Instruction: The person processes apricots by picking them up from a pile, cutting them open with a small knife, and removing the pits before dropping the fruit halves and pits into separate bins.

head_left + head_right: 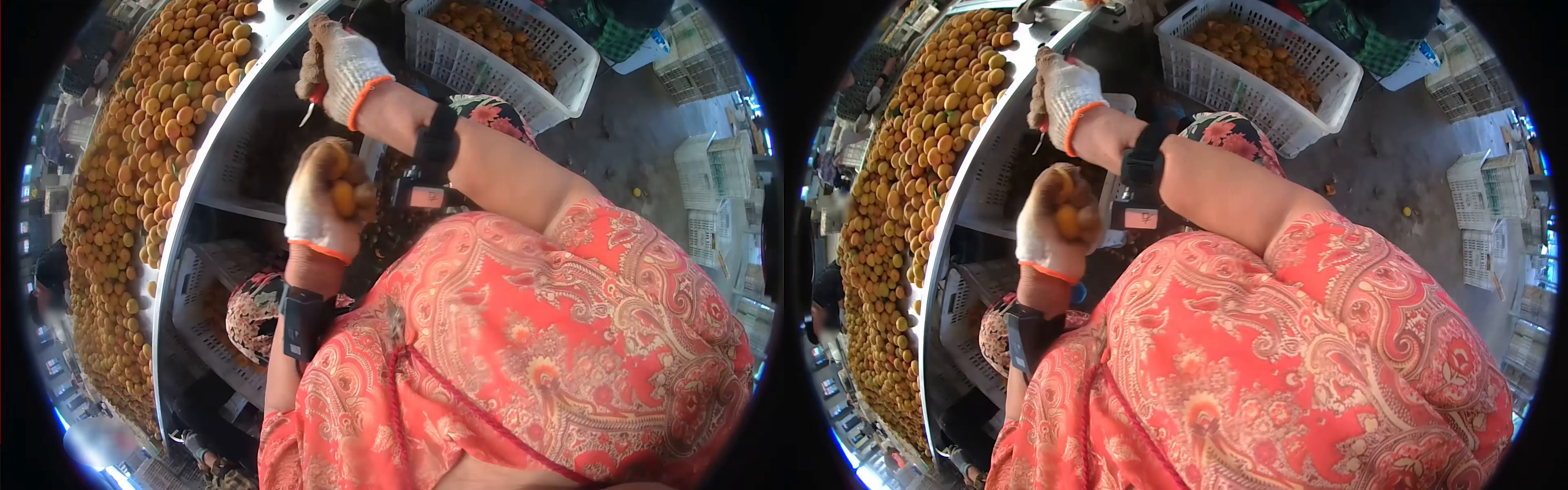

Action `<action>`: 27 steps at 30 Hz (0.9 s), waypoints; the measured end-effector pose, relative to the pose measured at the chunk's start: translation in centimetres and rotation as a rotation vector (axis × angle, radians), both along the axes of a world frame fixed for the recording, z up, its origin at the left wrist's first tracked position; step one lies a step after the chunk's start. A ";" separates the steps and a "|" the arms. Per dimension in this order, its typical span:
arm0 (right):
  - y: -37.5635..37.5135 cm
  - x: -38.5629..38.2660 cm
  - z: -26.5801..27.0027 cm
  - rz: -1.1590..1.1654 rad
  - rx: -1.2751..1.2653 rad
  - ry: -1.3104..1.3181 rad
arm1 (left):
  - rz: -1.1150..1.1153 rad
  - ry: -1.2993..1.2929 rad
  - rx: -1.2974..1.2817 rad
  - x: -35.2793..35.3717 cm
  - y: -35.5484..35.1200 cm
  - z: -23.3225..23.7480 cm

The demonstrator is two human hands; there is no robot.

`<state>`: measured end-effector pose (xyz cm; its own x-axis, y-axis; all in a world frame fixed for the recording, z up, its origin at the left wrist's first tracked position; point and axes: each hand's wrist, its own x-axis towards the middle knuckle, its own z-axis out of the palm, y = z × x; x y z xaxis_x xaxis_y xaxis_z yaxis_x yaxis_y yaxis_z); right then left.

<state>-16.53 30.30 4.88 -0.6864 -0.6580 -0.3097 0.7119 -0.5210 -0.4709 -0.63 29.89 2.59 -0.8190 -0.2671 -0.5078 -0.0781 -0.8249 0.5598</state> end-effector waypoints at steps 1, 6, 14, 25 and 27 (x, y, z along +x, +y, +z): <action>-0.2 -0.2 -0.8 -0.048 0.102 0.106 | -0.030 0.077 0.078 0.5 -1.7 -1.7; 0.9 0.5 -2.1 0.016 0.185 0.168 | 0.131 -0.092 0.055 1.5 -2.6 0.5; 6.2 5.2 1.8 0.442 0.575 1.573 | 0.199 0.027 -0.060 3.9 -3.4 1.6; 7.7 4.8 -0.5 0.407 0.542 1.369 | 0.622 -0.297 -0.716 23.2 -11.7 4.4; 7.9 4.6 -1.5 0.423 0.600 1.349 | 0.732 -0.606 -1.069 29.1 -16.3 1.6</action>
